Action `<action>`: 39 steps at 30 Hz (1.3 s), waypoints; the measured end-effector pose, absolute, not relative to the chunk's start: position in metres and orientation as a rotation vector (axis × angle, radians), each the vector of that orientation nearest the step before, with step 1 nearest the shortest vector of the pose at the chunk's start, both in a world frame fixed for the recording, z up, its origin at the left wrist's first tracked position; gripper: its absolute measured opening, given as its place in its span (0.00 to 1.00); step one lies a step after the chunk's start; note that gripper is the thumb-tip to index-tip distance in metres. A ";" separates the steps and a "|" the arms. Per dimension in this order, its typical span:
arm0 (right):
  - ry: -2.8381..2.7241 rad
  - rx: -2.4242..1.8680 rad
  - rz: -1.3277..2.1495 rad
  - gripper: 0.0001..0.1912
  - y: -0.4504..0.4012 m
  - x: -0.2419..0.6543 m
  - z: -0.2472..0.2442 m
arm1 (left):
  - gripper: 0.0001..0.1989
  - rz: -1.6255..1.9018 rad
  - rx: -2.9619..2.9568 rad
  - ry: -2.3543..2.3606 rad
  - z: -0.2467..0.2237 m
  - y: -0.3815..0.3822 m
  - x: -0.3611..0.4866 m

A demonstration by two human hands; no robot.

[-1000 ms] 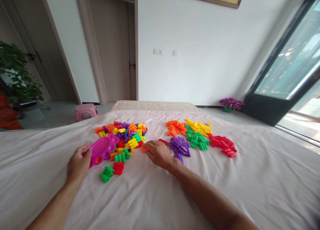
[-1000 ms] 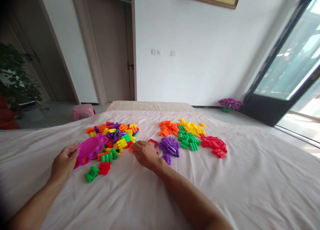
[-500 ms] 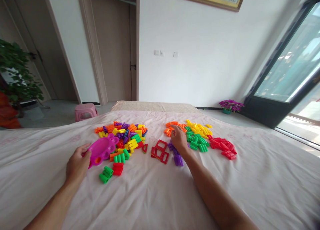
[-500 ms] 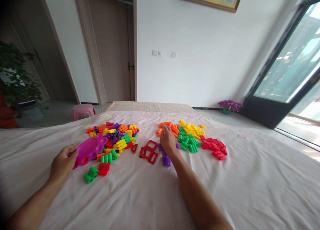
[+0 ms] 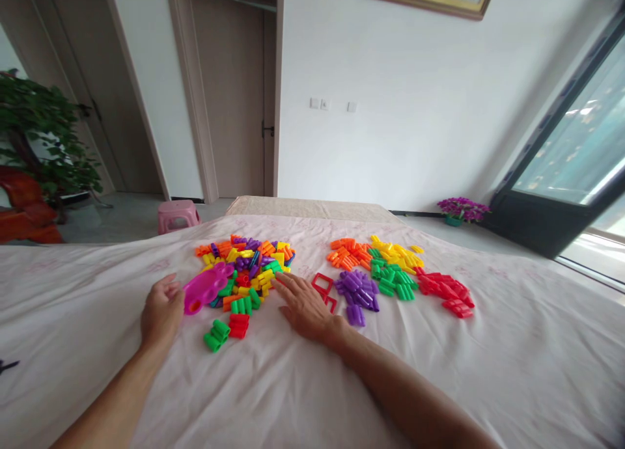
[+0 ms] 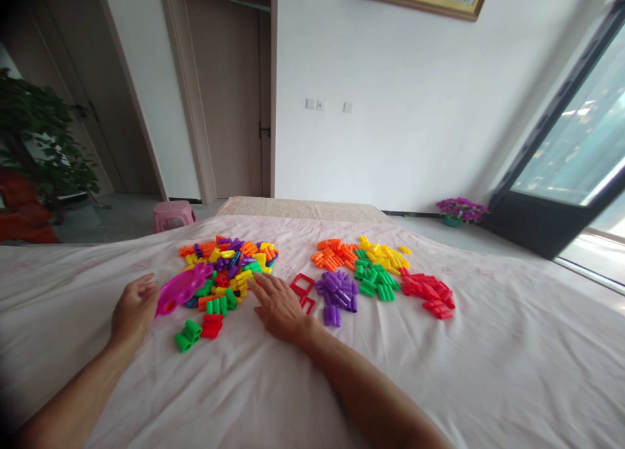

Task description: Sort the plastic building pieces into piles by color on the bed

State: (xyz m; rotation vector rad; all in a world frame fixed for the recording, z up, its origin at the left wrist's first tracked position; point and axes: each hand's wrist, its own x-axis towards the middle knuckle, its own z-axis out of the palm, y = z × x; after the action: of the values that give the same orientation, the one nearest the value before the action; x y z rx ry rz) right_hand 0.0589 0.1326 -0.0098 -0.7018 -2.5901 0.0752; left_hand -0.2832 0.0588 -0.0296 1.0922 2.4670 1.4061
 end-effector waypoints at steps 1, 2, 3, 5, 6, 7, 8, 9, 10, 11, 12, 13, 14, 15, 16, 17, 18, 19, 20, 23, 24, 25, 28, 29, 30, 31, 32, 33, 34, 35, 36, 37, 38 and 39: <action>-2.617 -0.687 0.060 0.35 0.132 0.057 -0.010 | 0.31 1.409 1.104 2.441 -0.032 0.060 -0.285; -2.639 -0.668 0.052 0.34 0.131 0.057 -0.009 | 0.30 1.415 1.107 2.414 -0.034 0.062 -0.286; -2.655 -0.643 0.055 0.32 0.131 0.057 -0.008 | 0.30 1.422 1.104 2.389 -0.037 0.063 -0.288; -2.663 -0.596 0.090 0.26 0.132 0.059 -0.004 | 0.30 1.428 1.097 2.354 -0.041 0.065 -0.291; -2.653 -0.585 0.114 0.23 0.132 0.060 -0.002 | 0.30 1.431 1.089 2.343 -0.042 0.066 -0.292; -2.635 -0.586 0.135 0.20 0.132 0.060 -0.001 | 0.29 1.434 1.085 2.334 -0.043 0.066 -0.293; -2.609 -0.599 0.148 0.18 0.133 0.061 -0.001 | 0.29 1.439 1.084 2.328 -0.044 0.066 -0.293; -2.576 -0.618 0.153 0.17 0.133 0.061 -0.001 | 0.29 1.443 1.084 2.324 -0.045 0.066 -0.293; -2.542 -0.638 0.150 0.18 0.133 0.061 -0.002 | 0.29 1.446 1.087 2.322 -0.044 0.065 -0.293; -2.511 -0.654 0.143 0.19 0.133 0.060 -0.004 | 0.29 1.449 1.093 2.322 -0.044 0.065 -0.292; -2.490 -0.663 0.134 0.22 0.134 0.060 -0.006 | 0.29 1.448 1.104 2.326 -0.043 0.064 -0.291; -2.482 -0.666 0.127 0.25 0.134 0.059 -0.007 | 0.28 1.444 1.119 2.338 -0.041 0.063 -0.290; -2.490 -0.660 0.120 0.28 0.134 0.058 -0.008 | 0.27 1.437 1.142 2.359 -0.040 0.063 -0.288; -2.515 -0.643 0.114 0.30 0.134 0.058 -0.008 | 0.27 1.426 1.175 2.389 -0.038 0.062 -0.286; -2.551 -0.618 0.108 0.30 0.133 0.058 -0.008 | 0.26 1.412 1.216 2.426 -0.035 0.061 -0.284; -2.590 -0.588 0.105 0.30 0.132 0.057 -0.007 | 0.25 1.394 1.268 2.469 -0.033 0.060 -0.281; -2.627 -0.563 0.106 0.29 0.131 0.057 -0.005 | 0.24 1.376 1.333 2.507 -0.030 0.059 -0.279; -2.658 -0.543 0.114 0.28 0.129 0.057 -0.003 | 0.23 1.362 1.412 2.535 -0.028 0.058 -0.276; -2.679 -0.532 0.129 0.27 0.128 0.057 0.000 | 0.22 1.358 1.507 2.544 -0.025 0.057 -0.273; -2.704 -0.543 0.187 0.27 0.121 0.056 0.006 | 0.19 1.427 1.849 2.455 -0.019 0.055 -0.263; -2.706 -0.549 0.205 0.29 0.118 0.056 0.008 | 0.18 1.467 1.962 2.387 -0.018 0.055 -0.259; -2.705 -0.558 0.219 0.31 0.116 0.055 0.009 | 0.17 1.506 2.065 2.305 -0.017 0.054 -0.254; -2.700 -0.598 0.248 0.35 0.109 0.051 0.008 | 0.15 1.526 2.293 2.040 -0.016 0.054 -0.239; -2.696 -0.613 0.250 0.33 0.107 0.050 0.007 | 0.14 1.494 2.348 1.966 -0.017 0.054 -0.233; -2.689 -0.626 0.252 0.29 0.106 0.049 0.006 | 0.14 1.446 2.397 1.903 -0.017 0.055 -0.228; -2.678 -0.637 0.260 0.24 0.106 0.049 0.006 | 0.15 1.390 2.442 1.851 -0.018 0.055 -0.223; -2.657 -0.652 0.278 0.19 0.106 0.049 0.005 | 0.16 1.333 2.484 1.806 -0.019 0.055 -0.219; -2.626 -0.676 0.309 0.15 0.106 0.049 0.005 | 0.17 1.285 2.518 1.770 -0.020 0.054 -0.215; -2.591 -0.701 0.355 0.13 0.106 0.050 0.005 | 0.19 1.243 2.545 1.742 -0.021 0.054 -0.211; -2.558 -0.720 0.412 0.12 0.107 0.050 0.006 | 0.19 1.210 2.561 1.723 -0.022 0.054 -0.208; -2.530 -0.724 0.471 0.12 0.107 0.051 0.007 | 0.19 1.183 2.567 1.711 -0.023 0.054 -0.205; -2.509 -0.713 0.524 0.12 0.106 0.052 0.008 | 0.18 1.159 2.567 1.701 -0.024 0.053 -0.203; -2.496 -0.688 0.565 0.13 0.105 0.053 0.009 | 0.16 1.136 2.561 1.690 -0.024 0.053 -0.201; -2.490 -0.656 0.594 0.13 0.104 0.053 0.010 | 0.15 1.118 2.554 1.679 -0.025 0.053 -0.200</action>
State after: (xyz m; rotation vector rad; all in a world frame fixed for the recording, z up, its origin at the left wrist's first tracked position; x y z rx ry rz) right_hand 0.0533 0.1045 0.0103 -0.6563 -2.4896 0.5936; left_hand -0.2000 0.0527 -0.0245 2.5537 1.6792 1.1176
